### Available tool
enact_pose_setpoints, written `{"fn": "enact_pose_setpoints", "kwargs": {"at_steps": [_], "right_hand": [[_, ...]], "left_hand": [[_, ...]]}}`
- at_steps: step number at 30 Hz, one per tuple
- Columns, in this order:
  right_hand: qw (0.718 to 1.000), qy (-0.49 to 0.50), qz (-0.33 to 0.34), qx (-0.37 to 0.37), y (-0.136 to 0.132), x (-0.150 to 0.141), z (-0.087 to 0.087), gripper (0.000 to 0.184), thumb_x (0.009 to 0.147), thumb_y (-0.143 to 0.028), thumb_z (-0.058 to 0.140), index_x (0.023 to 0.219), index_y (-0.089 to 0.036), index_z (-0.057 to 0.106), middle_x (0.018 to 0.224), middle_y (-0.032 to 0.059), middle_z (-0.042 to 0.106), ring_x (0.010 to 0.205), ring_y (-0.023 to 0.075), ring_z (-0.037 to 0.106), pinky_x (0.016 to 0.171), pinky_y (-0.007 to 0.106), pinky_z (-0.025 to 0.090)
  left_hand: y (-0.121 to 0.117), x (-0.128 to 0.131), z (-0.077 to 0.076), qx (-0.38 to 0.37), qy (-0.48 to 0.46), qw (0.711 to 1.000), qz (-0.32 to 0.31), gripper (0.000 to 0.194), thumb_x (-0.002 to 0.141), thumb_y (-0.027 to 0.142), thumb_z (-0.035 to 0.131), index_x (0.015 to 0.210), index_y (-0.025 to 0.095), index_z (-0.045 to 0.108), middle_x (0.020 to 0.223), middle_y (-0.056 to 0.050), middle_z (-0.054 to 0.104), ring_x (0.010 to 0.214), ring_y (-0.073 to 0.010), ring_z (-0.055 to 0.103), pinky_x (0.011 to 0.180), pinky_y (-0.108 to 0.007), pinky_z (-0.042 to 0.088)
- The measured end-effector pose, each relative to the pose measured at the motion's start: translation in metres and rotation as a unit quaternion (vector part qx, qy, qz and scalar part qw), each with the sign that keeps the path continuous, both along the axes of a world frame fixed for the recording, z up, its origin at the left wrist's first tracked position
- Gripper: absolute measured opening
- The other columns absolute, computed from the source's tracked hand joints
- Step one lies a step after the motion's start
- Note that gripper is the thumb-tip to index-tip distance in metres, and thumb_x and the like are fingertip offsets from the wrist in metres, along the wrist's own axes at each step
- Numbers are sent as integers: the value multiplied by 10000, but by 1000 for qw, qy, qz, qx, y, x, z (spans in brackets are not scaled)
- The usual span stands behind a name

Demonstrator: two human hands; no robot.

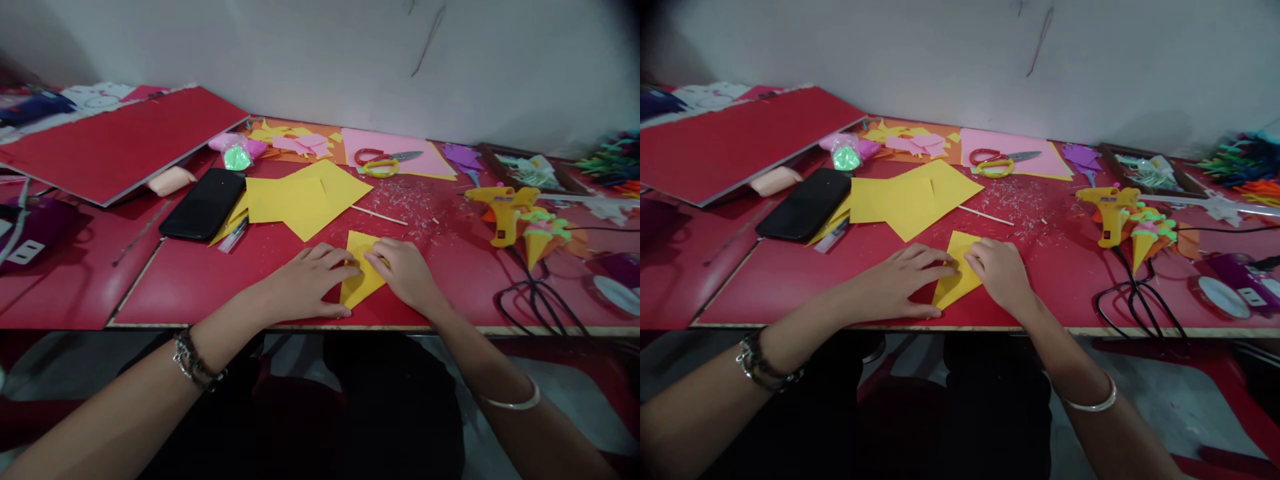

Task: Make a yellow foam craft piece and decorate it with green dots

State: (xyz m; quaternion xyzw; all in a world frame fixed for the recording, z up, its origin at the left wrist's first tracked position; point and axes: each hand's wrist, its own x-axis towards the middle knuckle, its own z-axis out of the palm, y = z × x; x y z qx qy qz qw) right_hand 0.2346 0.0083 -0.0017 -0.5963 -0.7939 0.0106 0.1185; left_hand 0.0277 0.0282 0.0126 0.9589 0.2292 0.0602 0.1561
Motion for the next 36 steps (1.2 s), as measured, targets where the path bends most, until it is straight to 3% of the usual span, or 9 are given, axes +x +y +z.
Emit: {"fn": "enact_pose_setpoints", "kwargs": {"at_steps": [13, 17, 20, 22, 25, 31, 36], "right_hand": [[1000, 2, -2, 5, 0, -1, 0, 243, 849, -287, 394, 648, -169, 460, 654, 4, 508, 608, 118, 454, 578, 253, 293], [997, 3, -13, 72, -10, -1, 5, 114, 811, -223, 442, 839, -159, 533, 794, 44, 554, 758, 165, 497, 716, 304, 365], [989, -4, 56, 137, -31, -3, 11, 251, 796, -128, 411, 981, -198, 566, 926, 66, 545, 913, 191, 481, 916, 424, 296], [985, 14, 128, 112, -48, -6, 12, 325, 793, -90, 391, 1016, -229, 582, 990, 68, 533, 973, 185, 465, 941, 420, 301], [981, 28, 181, 66, -68, -11, 10, 362, 795, -79, 395, 1054, -248, 582, 978, 58, 546, 988, 170, 469, 978, 431, 279], [976, 16, 205, 70, -72, -14, 5, 382, 779, -67, 420, 1075, -246, 582, 956, 53, 559, 974, 171, 463, 972, 429, 298], [981, 16, 173, 88, -65, 4, 6, 358, 768, -59, 414, 994, -233, 630, 989, 73, 544, 977, 195, 446, 934, 431, 337]], "left_hand": [[7, -7, -1, -50, 39, 998, -11, 618, 743, 567, 445, 1300, 350, 289, 1420, 25, 226, 1274, -243, 161, 1028, -470, 108], [7, -7, -1, -63, 45, 997, -6, 613, 743, 564, 444, 1300, 370, 277, 1421, 33, 225, 1278, -239, 163, 1026, -488, 99], [7, -7, -1, -70, 47, 996, -3, 637, 725, 579, 452, 1301, 369, 277, 1421, 36, 227, 1276, -250, 165, 1022, -498, 108], [7, -7, -1, -77, 51, 996, -5, 662, 711, 586, 463, 1305, 368, 270, 1425, 36, 216, 1277, -259, 162, 1020, -500, 114], [8, -7, -1, -87, 54, 995, -7, 658, 710, 562, 475, 1305, 389, 253, 1428, 55, 202, 1280, -253, 153, 1019, -499, 117], [9, -8, 0, -99, 50, 994, -6, 669, 701, 543, 501, 1304, 387, 259, 1431, 63, 191, 1289, -243, 129, 1032, -487, 85], [8, -7, 1, -103, 53, 993, -2, 663, 707, 570, 480, 1305, 380, 266, 1437, 50, 177, 1293, -248, 123, 1035, -488, 73]]}}
